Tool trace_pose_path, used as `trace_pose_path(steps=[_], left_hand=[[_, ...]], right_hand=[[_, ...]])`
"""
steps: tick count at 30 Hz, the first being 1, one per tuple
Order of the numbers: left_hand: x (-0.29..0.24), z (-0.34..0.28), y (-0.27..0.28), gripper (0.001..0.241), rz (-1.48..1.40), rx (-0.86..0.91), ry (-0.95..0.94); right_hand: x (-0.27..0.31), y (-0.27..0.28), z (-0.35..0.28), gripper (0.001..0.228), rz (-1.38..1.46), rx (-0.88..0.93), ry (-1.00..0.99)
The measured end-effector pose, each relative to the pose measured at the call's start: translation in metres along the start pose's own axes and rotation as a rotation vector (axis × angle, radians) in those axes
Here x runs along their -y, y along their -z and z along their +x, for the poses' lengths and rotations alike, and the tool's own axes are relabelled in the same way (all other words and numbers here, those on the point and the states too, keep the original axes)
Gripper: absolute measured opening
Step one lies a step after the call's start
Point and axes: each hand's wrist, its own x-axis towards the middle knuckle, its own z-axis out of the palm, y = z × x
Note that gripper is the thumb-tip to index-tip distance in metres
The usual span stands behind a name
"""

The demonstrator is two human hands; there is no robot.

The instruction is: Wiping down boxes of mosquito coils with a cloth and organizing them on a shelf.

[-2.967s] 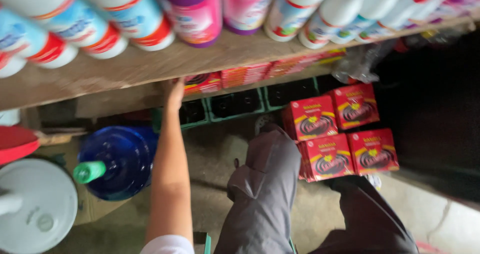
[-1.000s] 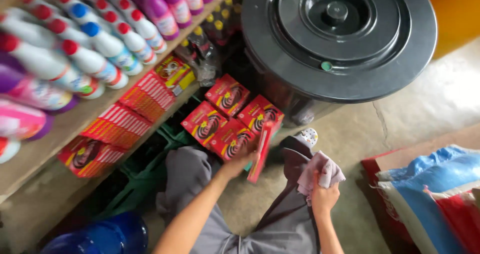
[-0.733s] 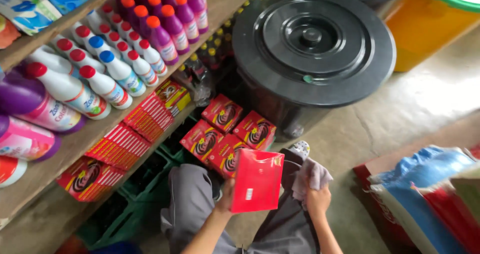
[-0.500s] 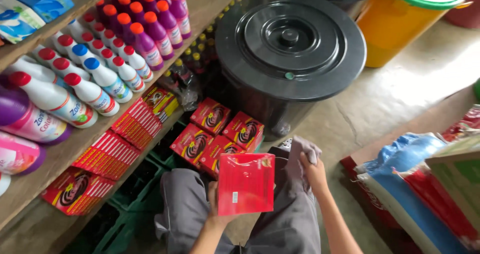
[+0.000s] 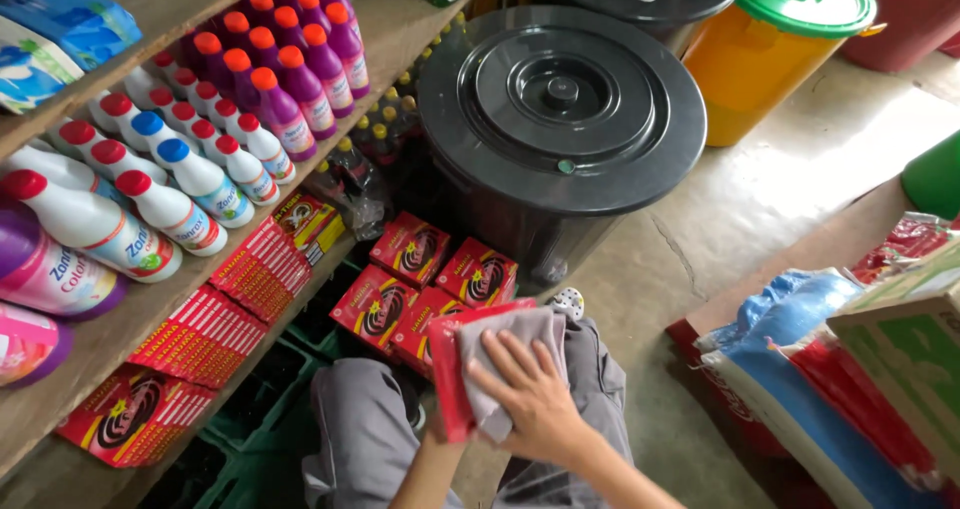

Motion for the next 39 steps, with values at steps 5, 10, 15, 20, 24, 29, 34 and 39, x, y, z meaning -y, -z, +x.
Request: trace_pose_path(steps=[5, 10, 15, 20, 24, 29, 34, 39], left_hand=[[0.010, 0.009, 0.058, 0.068, -0.056, 0.083, 0.008], [0.039, -0.048, 0.152, 0.064, 0.558, 0.053, -0.147], [0.050, -0.013, 0.059, 0.078, 0.121, 0.100, -0.316], [0.002, 0.017, -0.007, 0.065, 0.063, -0.018, -0.128], [0.011, 0.013, 0.035, 0.070, -0.066, -0.014, 0.011], [0.056, 0.017, -0.005, 0.068, -0.553, 0.370, -0.549], [-0.012, 0.032, -0.063, 0.080, -0.077, -0.028, -0.135], [-0.006, 0.024, 0.010, 0.093, -0.130, 0.116, -0.074]], right_hand=[[-0.006, -0.004, 0.010, 0.107, 0.046, -0.060, -0.114], [0.024, -0.010, -0.005, 0.112, 0.170, 0.252, -0.006], [0.002, -0.022, 0.001, 0.099, 0.201, 0.186, 0.014], [-0.006, -0.012, 0.018, 0.083, -0.016, -0.076, -0.185], [0.021, -0.004, 0.014, 0.084, -0.012, -0.004, -0.050], [0.033, 0.004, 0.039, 0.083, 0.042, 0.017, 0.036], [0.007, 0.011, 0.050, 0.079, -0.045, -0.194, -0.214], [0.005, -0.005, 0.016, 0.077, 0.006, -0.219, -0.243]])
